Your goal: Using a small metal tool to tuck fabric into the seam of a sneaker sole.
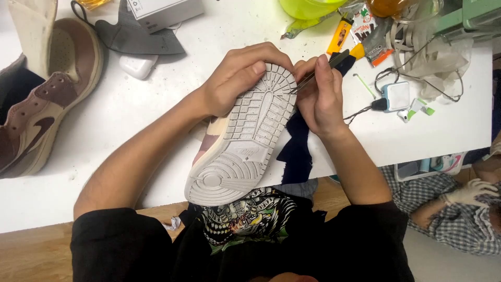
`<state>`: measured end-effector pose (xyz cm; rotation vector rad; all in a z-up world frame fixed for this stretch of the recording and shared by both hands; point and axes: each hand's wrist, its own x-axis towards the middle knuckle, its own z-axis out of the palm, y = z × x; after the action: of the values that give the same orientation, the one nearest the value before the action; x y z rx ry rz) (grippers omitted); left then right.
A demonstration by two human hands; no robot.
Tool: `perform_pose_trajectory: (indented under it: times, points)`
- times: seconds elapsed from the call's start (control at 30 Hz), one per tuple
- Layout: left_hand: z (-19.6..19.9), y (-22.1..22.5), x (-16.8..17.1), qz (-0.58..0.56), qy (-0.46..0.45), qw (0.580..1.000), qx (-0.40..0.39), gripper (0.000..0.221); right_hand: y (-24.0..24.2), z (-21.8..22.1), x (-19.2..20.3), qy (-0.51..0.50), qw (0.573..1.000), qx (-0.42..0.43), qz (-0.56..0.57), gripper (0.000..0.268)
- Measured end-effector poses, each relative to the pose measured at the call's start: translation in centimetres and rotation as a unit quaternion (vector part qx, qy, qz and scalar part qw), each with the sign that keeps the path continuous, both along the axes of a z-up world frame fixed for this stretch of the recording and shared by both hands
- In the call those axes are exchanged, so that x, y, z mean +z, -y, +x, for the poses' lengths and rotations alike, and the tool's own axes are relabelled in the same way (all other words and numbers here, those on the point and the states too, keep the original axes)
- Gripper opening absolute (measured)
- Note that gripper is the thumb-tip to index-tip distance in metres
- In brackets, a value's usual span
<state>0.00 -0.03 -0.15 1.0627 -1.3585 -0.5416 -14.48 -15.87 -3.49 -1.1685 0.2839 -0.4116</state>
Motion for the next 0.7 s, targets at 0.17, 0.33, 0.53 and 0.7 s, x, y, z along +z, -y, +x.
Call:
perform_pose_trajectory:
  times: [0.17, 0.33, 0.53, 0.7]
  points:
    - [0.0, 0.06, -0.55, -0.003, -0.011, 1.0, -0.002, 0.05, -0.03, -0.03, -0.02, -0.003, 1.0, 0.003, 0.0, 0.044]
    - [0.03, 0.15, -0.75, 0.0, -0.022, 1.0, -0.003, 0.049, -0.03, -0.01, 0.2, 0.0, 1.0, 0.007, -0.004, 0.045]
    - [0.05, 0.06, -0.65, 0.005, -0.025, 1.0, -0.003, 0.049, -0.09, -0.09, 0.04, 0.007, 1.0, 0.008, 0.008, 0.046]
    - [0.14, 0.04, -0.57, 0.005, -0.026, 1.0, -0.004, 0.049, -0.01, -0.09, 0.0, 0.01, 1.0, 0.01, 0.014, 0.045]
